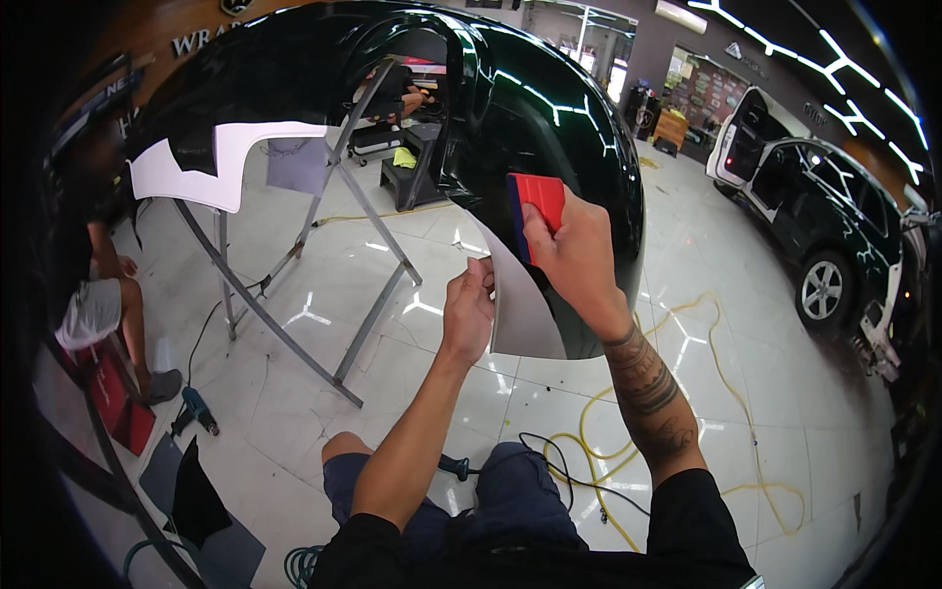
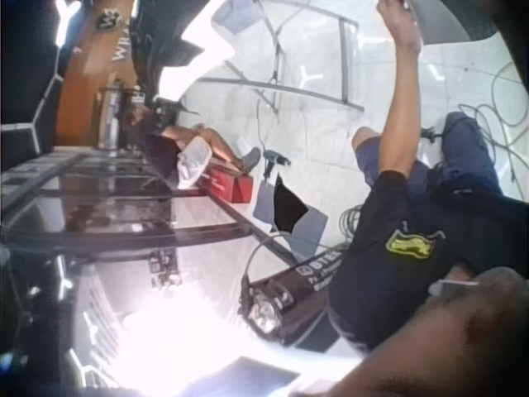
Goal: The person applies a dark protective film to a green car bumper using a heat gun, squeegee, and utility knife. They smooth the film, trim edges, and tuck the film into contours while working on the bumper mounted on a stand.
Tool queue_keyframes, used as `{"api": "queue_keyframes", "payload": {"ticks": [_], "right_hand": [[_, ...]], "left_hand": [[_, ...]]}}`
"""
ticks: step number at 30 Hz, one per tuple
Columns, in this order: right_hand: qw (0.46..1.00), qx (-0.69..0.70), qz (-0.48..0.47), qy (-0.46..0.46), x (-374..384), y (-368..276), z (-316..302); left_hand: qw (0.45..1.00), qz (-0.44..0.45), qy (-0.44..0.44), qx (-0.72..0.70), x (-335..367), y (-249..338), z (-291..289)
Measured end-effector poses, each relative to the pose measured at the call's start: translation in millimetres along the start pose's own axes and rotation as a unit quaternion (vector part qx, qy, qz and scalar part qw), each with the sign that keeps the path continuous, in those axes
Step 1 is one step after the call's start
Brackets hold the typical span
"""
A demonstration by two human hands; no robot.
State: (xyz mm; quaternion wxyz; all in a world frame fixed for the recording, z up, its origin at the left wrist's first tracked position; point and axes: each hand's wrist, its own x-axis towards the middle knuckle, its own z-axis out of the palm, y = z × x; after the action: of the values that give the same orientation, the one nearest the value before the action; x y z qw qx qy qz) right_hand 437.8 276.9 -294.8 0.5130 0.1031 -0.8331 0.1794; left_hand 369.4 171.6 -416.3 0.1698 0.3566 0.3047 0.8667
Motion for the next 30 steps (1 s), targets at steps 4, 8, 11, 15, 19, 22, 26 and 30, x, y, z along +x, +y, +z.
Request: {"api": "queue_keyframes", "payload": {"ticks": [4,8,11,15,19,22,26,30], "right_hand": [[0.997,-0.069,-0.004,0.021,4,-8,15],[0.992,-0.119,-0.045,-0.022,9,-12,14],[0.985,-0.15,-0.067,-0.049,9,-13,15],[0.999,-0.001,0.01,-0.042,10,-5,4],[0.998,0.041,0.043,0.0,6,-3,2],[1.0,-0.014,0.021,-0.007,6,-6,5],[0.996,-0.09,-0.022,-0.003,7,-6,16],[0.987,-0.142,-0.061,-0.032,12,-13,27]], "left_hand": [[1.0,-0.006,0.006,0.016,-2,0,4],[1.0,-0.01,0.02,0.0,-4,3,11],[1.0,-0.01,0.014,0.004,-4,3,7],[1.0,-0.003,-0.005,-0.005,0,-1,-6],[1.0,0.004,0.001,-0.009,1,-1,-5],[1.0,0.009,0.019,-0.016,2,-2,0],[1.0,-0.003,0.005,-0.006,-1,-3,1],[1.0,0.003,0.001,-0.008,-3,-2,-2]]}}
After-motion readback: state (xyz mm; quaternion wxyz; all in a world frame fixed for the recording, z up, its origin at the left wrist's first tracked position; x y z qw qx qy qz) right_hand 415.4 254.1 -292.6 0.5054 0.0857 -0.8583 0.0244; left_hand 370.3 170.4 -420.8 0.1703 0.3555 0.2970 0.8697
